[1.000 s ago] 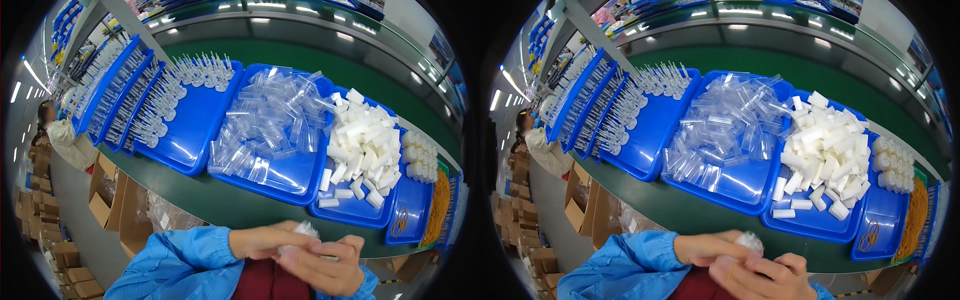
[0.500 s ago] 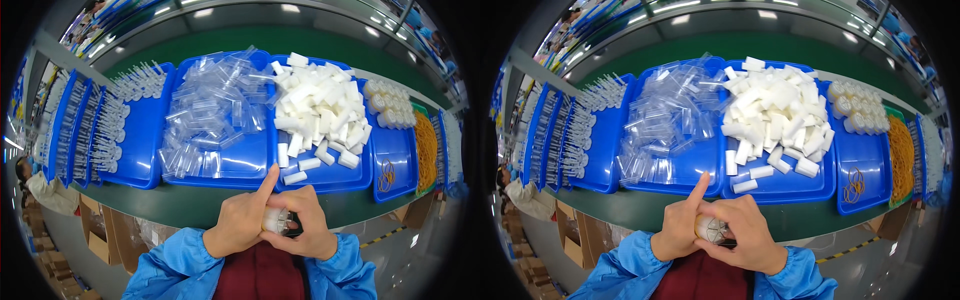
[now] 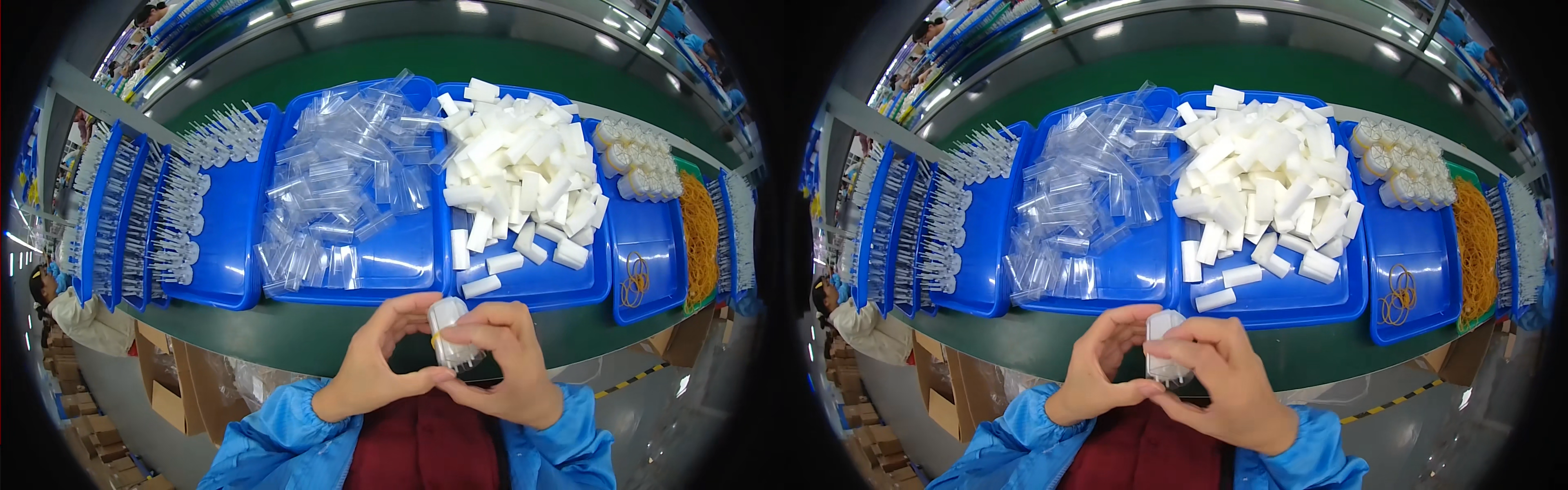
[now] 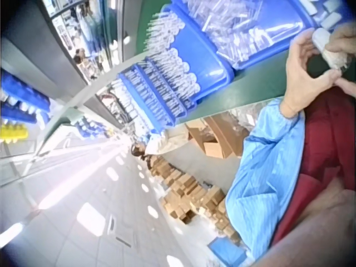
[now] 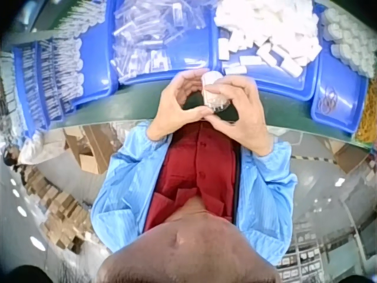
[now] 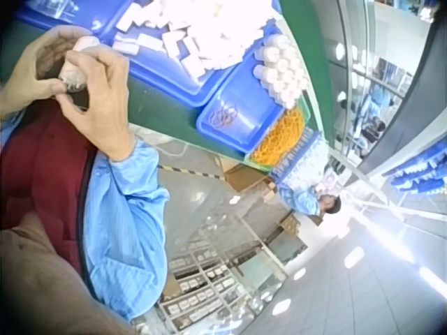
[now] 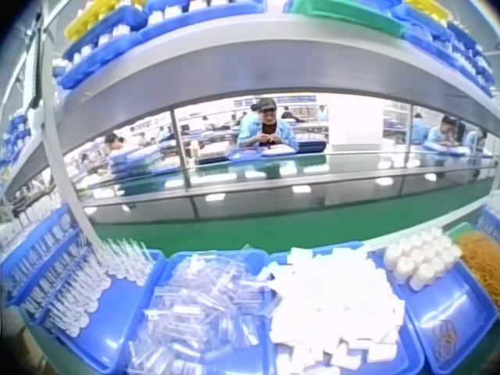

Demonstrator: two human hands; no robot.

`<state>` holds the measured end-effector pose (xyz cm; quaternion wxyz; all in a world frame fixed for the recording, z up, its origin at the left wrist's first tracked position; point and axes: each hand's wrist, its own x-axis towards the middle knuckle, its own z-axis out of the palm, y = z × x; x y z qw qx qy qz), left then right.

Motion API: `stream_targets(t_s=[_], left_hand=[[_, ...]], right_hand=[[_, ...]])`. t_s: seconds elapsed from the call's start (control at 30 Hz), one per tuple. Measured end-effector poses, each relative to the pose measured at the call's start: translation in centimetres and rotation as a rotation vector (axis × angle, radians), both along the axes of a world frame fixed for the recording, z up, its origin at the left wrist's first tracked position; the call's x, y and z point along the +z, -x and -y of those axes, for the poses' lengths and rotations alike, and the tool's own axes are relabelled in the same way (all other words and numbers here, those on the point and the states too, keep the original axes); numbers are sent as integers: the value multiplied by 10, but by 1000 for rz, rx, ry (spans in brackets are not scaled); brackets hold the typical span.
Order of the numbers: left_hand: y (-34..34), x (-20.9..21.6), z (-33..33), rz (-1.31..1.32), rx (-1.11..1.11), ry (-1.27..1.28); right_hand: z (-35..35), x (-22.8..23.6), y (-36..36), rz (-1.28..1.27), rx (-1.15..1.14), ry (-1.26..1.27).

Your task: Assembling small plastic components into groups and securing them with rubber bands on a production line.

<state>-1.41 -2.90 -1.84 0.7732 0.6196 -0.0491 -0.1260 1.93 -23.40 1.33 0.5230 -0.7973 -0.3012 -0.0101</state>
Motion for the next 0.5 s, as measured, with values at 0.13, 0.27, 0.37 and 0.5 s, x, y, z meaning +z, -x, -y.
stream_targets(t_s=[0.13,0.27,0.37,0.5], left_hand=[[2,3,-5,94,-7,-168],[-3,5,-5,250,-94,-321],[-3,9,-11,308,-77,-433],[-13,5,-3,153,-142,-249]], right_hand=[[28,-3,-10,-267,145,-59],[34,-6,-10,-307,178,-32],[30,-10,-11,-292,176,8],[35,-35,-1,-519,6,-180]])
